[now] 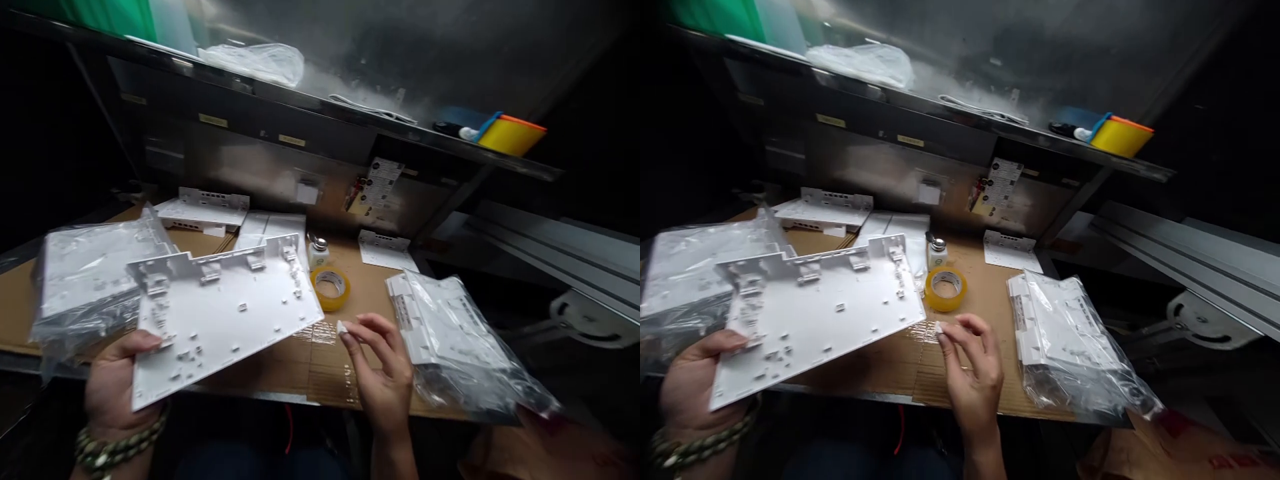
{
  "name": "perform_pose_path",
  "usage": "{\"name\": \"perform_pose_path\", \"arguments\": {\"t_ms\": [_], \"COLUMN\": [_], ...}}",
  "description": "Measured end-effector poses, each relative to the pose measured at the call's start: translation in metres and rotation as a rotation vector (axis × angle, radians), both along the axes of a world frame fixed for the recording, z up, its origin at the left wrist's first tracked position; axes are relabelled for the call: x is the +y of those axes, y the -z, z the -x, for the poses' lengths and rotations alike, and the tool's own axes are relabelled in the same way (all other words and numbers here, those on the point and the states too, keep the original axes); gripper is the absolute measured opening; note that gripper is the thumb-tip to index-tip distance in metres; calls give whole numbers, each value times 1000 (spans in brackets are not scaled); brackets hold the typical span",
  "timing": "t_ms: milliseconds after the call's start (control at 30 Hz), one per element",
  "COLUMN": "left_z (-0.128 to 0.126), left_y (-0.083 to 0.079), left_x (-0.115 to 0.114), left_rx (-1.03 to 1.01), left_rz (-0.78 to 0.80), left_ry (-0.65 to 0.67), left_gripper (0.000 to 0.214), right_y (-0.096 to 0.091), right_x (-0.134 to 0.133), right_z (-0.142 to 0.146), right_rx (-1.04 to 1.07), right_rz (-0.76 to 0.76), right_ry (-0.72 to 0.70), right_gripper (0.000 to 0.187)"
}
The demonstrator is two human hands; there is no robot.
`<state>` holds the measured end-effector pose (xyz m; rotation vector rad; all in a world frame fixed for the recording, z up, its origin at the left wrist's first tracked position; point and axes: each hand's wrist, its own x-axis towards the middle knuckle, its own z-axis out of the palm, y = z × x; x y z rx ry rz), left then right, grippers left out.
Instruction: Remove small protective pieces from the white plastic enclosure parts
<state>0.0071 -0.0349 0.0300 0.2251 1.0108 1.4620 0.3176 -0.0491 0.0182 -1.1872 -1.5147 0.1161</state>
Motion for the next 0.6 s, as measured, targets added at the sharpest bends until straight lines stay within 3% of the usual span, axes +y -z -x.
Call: {"name": "perform_pose_path", "arguments": {"t_ms": [100, 200, 267, 433, 600], "left_z": [5, 5, 3, 2, 13], "left_y": [7, 7, 1, -14, 5], "left_x": [-5, -7, -8, -9, -16], "left_rx": [-13, 69, 46, -24, 284], "left_rz": [180, 255, 306, 369, 261], "left_ry": [-121, -131, -88, 22, 121], "left_gripper": [101, 109, 109, 108, 83], "right_y": [0, 1, 3, 14, 13], "right_x": [0, 3, 3, 4, 18], "right_z": [6, 9, 9, 4, -7], "right_rx": [-58, -107, -97, -160, -58], "right_rz": [15, 25, 5, -18, 45], "right_ry": [-75, -22, 9, -71, 41], "right_gripper": [27, 24, 25, 28, 19]}}
